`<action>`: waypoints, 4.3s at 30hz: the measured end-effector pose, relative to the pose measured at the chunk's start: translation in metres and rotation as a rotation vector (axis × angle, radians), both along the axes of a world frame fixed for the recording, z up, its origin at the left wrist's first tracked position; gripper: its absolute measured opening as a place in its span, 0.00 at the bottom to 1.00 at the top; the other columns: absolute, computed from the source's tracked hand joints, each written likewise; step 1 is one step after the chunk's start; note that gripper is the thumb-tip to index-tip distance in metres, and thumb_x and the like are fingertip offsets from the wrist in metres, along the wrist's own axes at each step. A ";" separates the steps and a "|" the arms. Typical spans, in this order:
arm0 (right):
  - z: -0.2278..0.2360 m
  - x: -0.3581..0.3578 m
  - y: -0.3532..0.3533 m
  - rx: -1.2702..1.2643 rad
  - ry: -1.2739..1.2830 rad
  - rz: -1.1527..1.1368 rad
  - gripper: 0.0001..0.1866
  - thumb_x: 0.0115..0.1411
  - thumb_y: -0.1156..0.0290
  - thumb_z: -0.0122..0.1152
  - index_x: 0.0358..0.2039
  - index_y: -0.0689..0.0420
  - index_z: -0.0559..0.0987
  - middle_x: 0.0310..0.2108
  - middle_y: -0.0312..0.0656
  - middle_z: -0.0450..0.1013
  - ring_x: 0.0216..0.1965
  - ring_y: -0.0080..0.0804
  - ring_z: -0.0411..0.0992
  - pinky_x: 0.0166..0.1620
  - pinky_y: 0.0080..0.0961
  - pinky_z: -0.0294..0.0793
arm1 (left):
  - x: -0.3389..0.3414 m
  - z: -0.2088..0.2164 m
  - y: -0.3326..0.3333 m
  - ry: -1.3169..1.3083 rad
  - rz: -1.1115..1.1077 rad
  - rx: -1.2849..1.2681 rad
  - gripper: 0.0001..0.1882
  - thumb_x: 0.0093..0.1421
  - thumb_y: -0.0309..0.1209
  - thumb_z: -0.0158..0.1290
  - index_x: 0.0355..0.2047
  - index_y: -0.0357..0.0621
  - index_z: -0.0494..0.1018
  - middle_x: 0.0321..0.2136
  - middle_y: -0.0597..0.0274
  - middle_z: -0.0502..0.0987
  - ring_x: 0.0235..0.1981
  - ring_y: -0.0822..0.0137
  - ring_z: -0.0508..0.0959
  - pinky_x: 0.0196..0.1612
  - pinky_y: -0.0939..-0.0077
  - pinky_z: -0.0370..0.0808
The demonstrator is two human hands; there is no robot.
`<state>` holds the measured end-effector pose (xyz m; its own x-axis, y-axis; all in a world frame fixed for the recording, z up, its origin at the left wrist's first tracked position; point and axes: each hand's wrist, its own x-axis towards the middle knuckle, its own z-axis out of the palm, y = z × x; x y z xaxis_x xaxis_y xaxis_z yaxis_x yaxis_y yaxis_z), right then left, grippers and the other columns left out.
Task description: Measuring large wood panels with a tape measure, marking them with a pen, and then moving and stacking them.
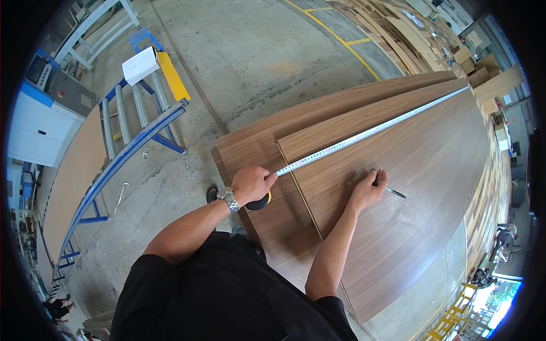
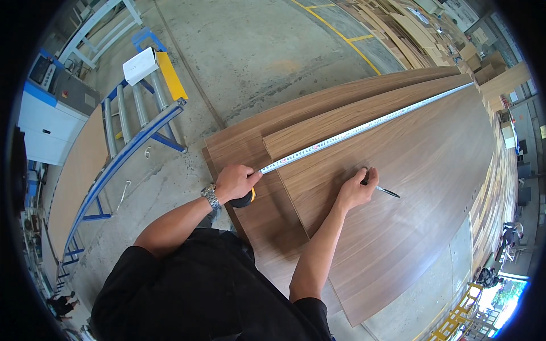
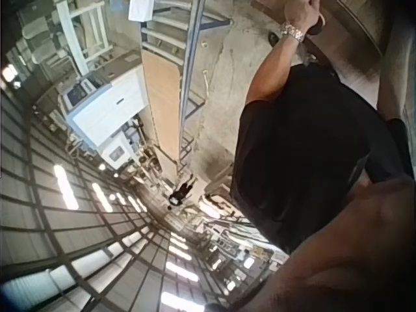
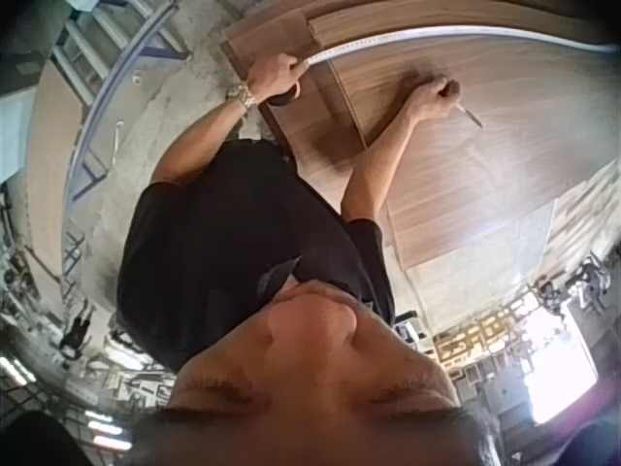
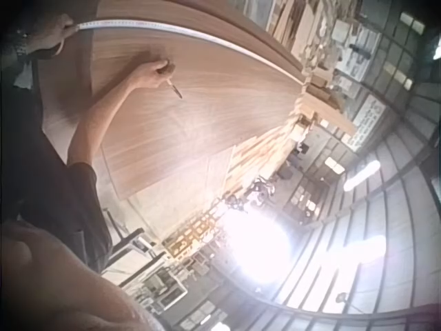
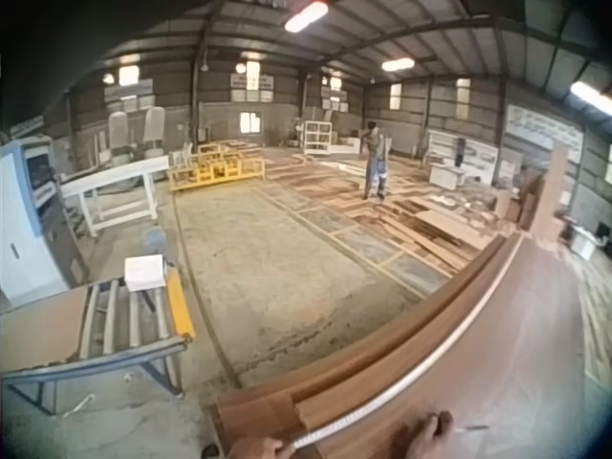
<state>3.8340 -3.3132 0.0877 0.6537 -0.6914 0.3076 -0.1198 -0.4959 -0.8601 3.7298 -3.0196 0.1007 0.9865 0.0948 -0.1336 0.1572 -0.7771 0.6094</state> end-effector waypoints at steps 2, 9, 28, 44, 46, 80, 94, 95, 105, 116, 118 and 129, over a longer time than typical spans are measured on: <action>-0.001 0.000 0.000 -0.017 -0.019 -0.003 0.20 0.63 0.65 0.58 0.52 0.62 0.77 0.47 0.48 0.78 0.48 0.42 0.77 0.52 0.35 0.73 | 0.000 0.002 0.000 0.025 0.003 0.004 0.25 0.60 0.49 0.55 0.17 0.40 0.76 0.16 0.45 0.74 0.20 0.45 0.76 0.24 0.53 0.71; 0.002 0.000 0.002 -0.008 -0.007 -0.007 0.20 0.63 0.65 0.58 0.52 0.62 0.77 0.47 0.48 0.79 0.47 0.42 0.77 0.52 0.35 0.73 | 0.000 0.000 0.000 0.006 0.001 0.003 0.25 0.60 0.49 0.55 0.16 0.41 0.76 0.16 0.45 0.74 0.19 0.45 0.76 0.24 0.53 0.71; 0.003 -0.001 0.003 0.010 -0.013 0.007 0.20 0.63 0.66 0.58 0.52 0.63 0.76 0.47 0.48 0.78 0.47 0.40 0.76 0.52 0.34 0.73 | -0.001 0.001 -0.001 0.005 0.011 -0.007 0.26 0.60 0.49 0.56 0.15 0.40 0.75 0.15 0.45 0.73 0.19 0.44 0.75 0.23 0.53 0.71; 0.001 -0.001 0.002 -0.011 -0.019 0.005 0.20 0.63 0.65 0.58 0.52 0.63 0.77 0.47 0.48 0.78 0.47 0.41 0.76 0.52 0.34 0.73 | -0.001 0.000 0.000 0.004 0.010 0.000 0.26 0.60 0.49 0.55 0.15 0.41 0.75 0.15 0.46 0.74 0.19 0.45 0.75 0.23 0.53 0.71; 0.001 -0.001 0.001 -0.005 -0.010 0.009 0.20 0.63 0.65 0.58 0.52 0.63 0.77 0.47 0.48 0.78 0.47 0.41 0.76 0.52 0.34 0.73 | -0.001 -0.002 0.000 0.001 0.010 0.004 0.26 0.60 0.49 0.55 0.16 0.41 0.75 0.15 0.46 0.74 0.19 0.45 0.75 0.23 0.53 0.71; 0.006 -0.002 0.003 -0.004 0.002 0.002 0.20 0.63 0.65 0.58 0.52 0.63 0.77 0.47 0.48 0.78 0.48 0.40 0.77 0.53 0.34 0.74 | 0.000 0.003 -0.001 0.043 0.017 0.020 0.26 0.60 0.51 0.55 0.16 0.41 0.76 0.16 0.46 0.74 0.20 0.45 0.76 0.24 0.53 0.72; 0.007 -0.002 0.008 0.014 0.004 0.009 0.20 0.63 0.66 0.58 0.53 0.63 0.77 0.47 0.49 0.78 0.48 0.41 0.77 0.53 0.34 0.73 | -0.001 0.001 0.003 0.043 0.016 0.030 0.26 0.60 0.51 0.54 0.17 0.42 0.76 0.16 0.47 0.75 0.21 0.45 0.77 0.25 0.52 0.72; 0.008 -0.001 0.010 0.026 0.012 0.017 0.20 0.63 0.66 0.58 0.53 0.63 0.76 0.48 0.50 0.78 0.49 0.42 0.77 0.54 0.34 0.73 | -0.002 0.001 0.005 0.044 0.017 0.043 0.25 0.60 0.51 0.54 0.17 0.43 0.77 0.17 0.47 0.75 0.21 0.45 0.77 0.25 0.52 0.73; 0.005 -0.005 0.000 -0.003 0.021 0.023 0.21 0.64 0.65 0.58 0.53 0.63 0.77 0.51 0.49 0.77 0.51 0.41 0.75 0.55 0.33 0.73 | -0.002 0.010 0.003 0.123 0.006 0.050 0.22 0.62 0.51 0.53 0.23 0.46 0.81 0.21 0.50 0.79 0.25 0.46 0.79 0.30 0.52 0.75; 0.001 -0.005 -0.002 0.017 0.025 0.015 0.21 0.64 0.64 0.58 0.54 0.62 0.77 0.50 0.49 0.78 0.51 0.42 0.76 0.54 0.34 0.74 | 0.009 0.031 0.023 0.147 -0.156 0.080 0.18 0.62 0.46 0.54 0.33 0.46 0.84 0.26 0.50 0.81 0.28 0.54 0.81 0.32 0.63 0.75; 0.002 -0.003 0.003 0.027 0.005 0.018 0.21 0.64 0.63 0.58 0.53 0.63 0.77 0.48 0.48 0.79 0.50 0.40 0.76 0.55 0.32 0.73 | 0.001 0.035 0.029 0.165 -0.191 -0.260 0.18 0.62 0.47 0.54 0.31 0.46 0.83 0.24 0.51 0.81 0.27 0.53 0.81 0.31 0.62 0.74; 0.003 -0.003 0.001 -0.005 0.039 0.001 0.20 0.63 0.65 0.58 0.52 0.62 0.77 0.48 0.49 0.78 0.49 0.43 0.77 0.53 0.35 0.74 | -0.022 0.068 0.076 0.252 -0.216 -0.488 0.15 0.66 0.40 0.54 0.39 0.41 0.83 0.23 0.58 0.82 0.24 0.72 0.79 0.30 0.76 0.73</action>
<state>3.8309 -3.3122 0.0909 0.6660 -0.6893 0.2852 -0.1528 -0.5003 -0.8523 3.7075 -2.9435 0.1689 0.9087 -0.2361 -0.3443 0.2132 -0.4467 0.8689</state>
